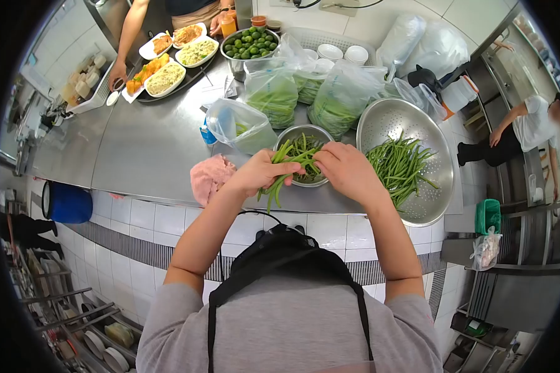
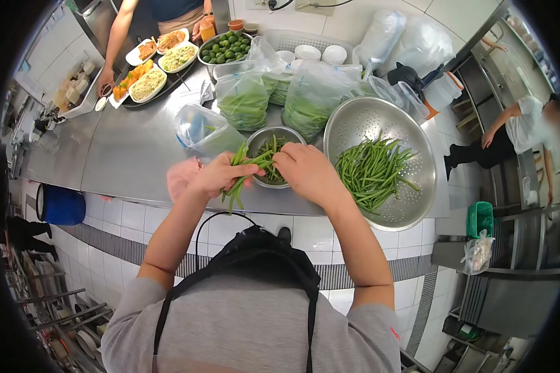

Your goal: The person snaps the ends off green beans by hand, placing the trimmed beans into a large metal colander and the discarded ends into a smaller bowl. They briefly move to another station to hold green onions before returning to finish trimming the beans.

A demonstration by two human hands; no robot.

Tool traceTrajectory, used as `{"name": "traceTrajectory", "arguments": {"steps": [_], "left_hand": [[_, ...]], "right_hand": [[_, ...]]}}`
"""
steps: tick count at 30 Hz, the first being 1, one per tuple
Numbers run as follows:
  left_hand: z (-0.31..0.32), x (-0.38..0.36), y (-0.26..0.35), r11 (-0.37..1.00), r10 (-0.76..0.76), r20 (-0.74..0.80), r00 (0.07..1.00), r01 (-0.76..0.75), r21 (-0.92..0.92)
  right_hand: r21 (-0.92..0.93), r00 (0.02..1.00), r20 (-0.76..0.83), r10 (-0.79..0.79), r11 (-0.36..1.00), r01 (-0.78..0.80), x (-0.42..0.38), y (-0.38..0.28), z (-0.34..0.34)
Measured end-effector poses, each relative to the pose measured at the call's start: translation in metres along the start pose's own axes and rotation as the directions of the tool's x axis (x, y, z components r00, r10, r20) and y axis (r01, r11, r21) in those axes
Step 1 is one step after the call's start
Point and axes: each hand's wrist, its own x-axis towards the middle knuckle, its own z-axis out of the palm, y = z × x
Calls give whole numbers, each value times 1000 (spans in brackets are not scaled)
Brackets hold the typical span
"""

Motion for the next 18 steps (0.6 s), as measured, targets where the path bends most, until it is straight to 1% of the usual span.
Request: {"name": "traceTrajectory", "arguments": {"steps": [1,2,3,4,5,6,7,8,9,10,11,12,13,15,16,17,18], "left_hand": [[0,-1,-3,999,13,-42,999,-15,-50],[0,-2,-4,999,9,-42,999,-11,-51],[-1,-3,-4,1000,13,-71,997,-15,-23],[-1,-4,-5,1000,19,-99,995,-18,5],[-3,-4,-7,1000,16,-99,995,-16,6],[-5,-3,-11,998,52,-125,991,-47,48],[-6,-3,-13,993,88,-148,985,-75,91],[-7,-4,-13,993,84,-147,986,-70,91],[-7,-7,-11,990,72,-147,986,-52,134],[-6,-9,-7,984,62,-147,987,-36,176],[-5,-11,-5,983,59,-145,988,-33,178],[-3,-12,-2,980,74,-128,989,-49,192],[-2,-13,-1,976,90,-111,990,-66,205],[-3,-12,-3,971,97,-110,989,-70,228],[-4,-11,-5,966,105,-110,988,-75,249],[-5,-11,-6,965,102,-108,989,-72,251],[-6,-10,-7,943,120,-94,988,-83,322]], "right_hand": [[1,1000,0,1,1000,-1,-1,1,-1],[16,997,-8,79,997,-79,-4,1,-2],[33,987,-16,158,987,-157,-6,2,-3],[36,987,-16,159,987,-158,-8,2,-5],[89,975,-117,186,980,-177,-9,1,-9],[143,952,-214,218,971,-191,-10,0,-11],[145,951,-214,222,970,-194,-10,-1,-11],[97,974,-206,97,992,-78,-10,-3,-9],[52,981,-191,-29,998,39,-10,-5,-7],[55,981,-192,-24,998,35,-9,-9,-4],[0,986,-166,-36,999,37,-8,-13,0],[-55,989,-138,-47,998,40,-7,-15,3],[-55,989,-140,-44,998,36,-6,-16,6],[10,987,-155,-29,999,31,-5,-14,10],[12,987,-157,-26,1000,28,-4,-14,8],[104,996,-75,44,994,-36,-3,-15,6],[189,994,13,108,976,-108,-3,-16,4]]}}
